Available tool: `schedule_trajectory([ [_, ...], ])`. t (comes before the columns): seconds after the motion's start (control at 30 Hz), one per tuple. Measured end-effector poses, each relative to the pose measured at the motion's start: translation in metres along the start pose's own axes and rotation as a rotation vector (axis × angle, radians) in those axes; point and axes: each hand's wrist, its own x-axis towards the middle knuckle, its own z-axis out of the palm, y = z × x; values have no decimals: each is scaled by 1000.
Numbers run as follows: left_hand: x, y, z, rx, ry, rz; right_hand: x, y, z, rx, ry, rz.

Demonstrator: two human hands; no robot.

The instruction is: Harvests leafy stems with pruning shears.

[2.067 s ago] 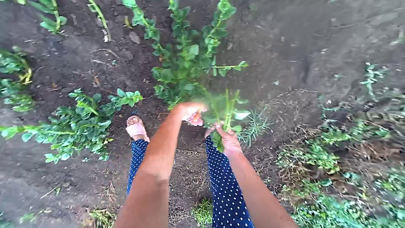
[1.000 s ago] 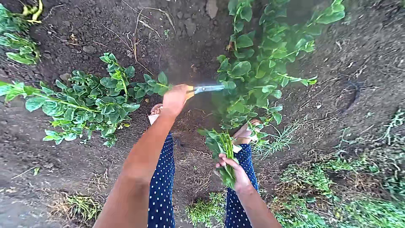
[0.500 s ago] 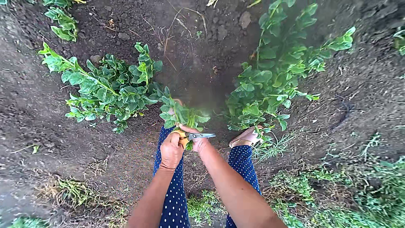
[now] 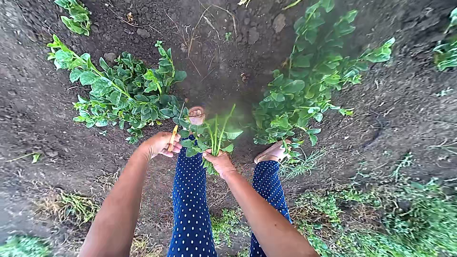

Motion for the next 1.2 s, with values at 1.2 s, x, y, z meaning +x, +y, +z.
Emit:
schedule_trajectory([
  [1.2, 21, 38, -12, 51, -53, -347, -11, 6, 4, -126, -27, 0],
])
